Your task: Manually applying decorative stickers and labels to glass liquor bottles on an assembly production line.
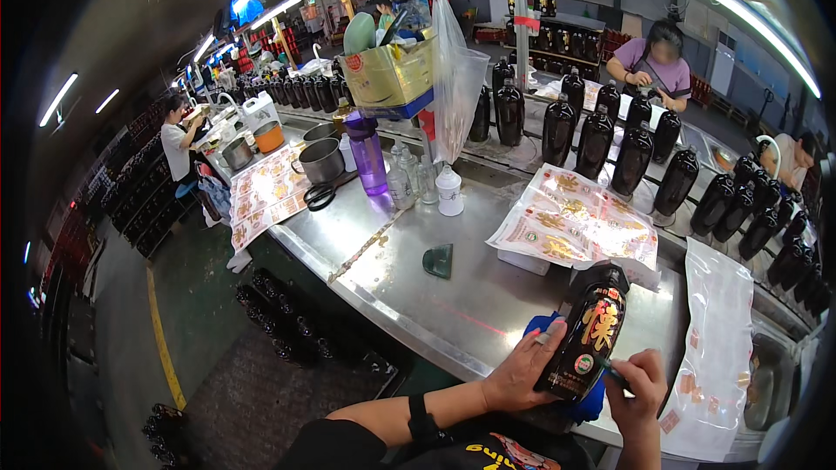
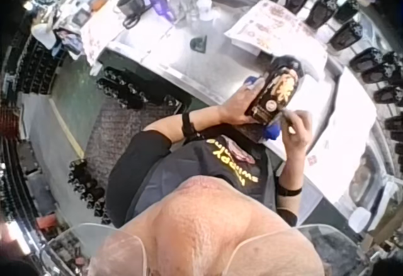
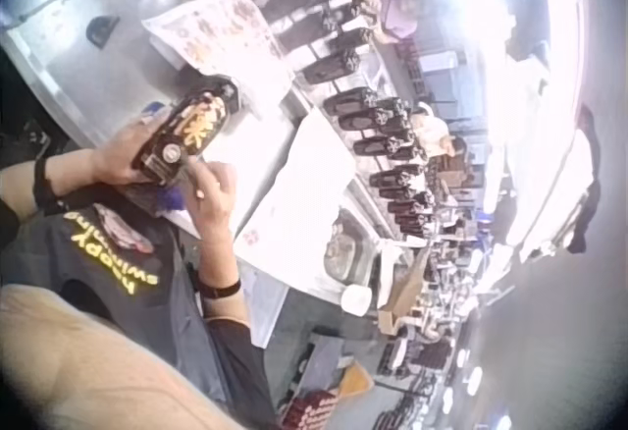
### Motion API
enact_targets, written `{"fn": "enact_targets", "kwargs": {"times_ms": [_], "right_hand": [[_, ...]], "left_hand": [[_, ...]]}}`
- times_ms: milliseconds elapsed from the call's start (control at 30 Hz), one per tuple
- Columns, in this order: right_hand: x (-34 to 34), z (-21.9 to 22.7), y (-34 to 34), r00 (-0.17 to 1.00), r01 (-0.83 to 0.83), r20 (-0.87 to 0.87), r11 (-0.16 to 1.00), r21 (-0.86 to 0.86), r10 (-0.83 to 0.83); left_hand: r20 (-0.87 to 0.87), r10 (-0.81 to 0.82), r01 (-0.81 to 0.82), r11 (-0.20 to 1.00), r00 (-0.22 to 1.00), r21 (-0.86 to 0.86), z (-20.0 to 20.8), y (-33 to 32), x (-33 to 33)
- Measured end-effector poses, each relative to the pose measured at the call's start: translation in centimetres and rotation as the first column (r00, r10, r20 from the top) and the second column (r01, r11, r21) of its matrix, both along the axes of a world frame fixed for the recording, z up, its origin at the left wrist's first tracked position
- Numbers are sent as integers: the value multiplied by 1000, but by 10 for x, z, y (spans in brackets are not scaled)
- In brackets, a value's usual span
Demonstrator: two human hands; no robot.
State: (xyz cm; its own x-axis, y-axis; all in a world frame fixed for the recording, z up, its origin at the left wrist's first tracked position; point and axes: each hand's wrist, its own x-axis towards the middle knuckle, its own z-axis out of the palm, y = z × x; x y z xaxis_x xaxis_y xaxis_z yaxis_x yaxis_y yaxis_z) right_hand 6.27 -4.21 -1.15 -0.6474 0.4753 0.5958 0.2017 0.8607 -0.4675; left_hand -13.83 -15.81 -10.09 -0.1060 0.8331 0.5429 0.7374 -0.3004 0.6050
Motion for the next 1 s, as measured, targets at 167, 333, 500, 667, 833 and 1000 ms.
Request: {"fn": "enact_targets", "kwargs": {"times_ms": [167,333,500,667,833,1000], "right_hand": [[0,-7,2,929,-368,14,927,-69,369],[-10,-6,-2,991,-37,-131,998,-48,31],[-3,0,-10,877,-480,-18,876,-37,480],[3,-9,-10,988,-112,-151,767,-632,20],[-6,-36,-5,966,-145,-239,555,-819,-100],[-4,-50,-1,936,-222,-320,461,-859,-144]], "left_hand": [[6,-4,4,1000,1000,8,-1,0,0],[31,-19,20,1000,999,-14,-2,0,-1],[0,-4,4,1000,1000,1,-1,-1,0],[22,-13,13,1000,1000,-22,0,-1,0],[41,-18,19,999,999,-32,-1,0,-1],[51,-19,21,999,999,-38,-2,0,-1]]}}
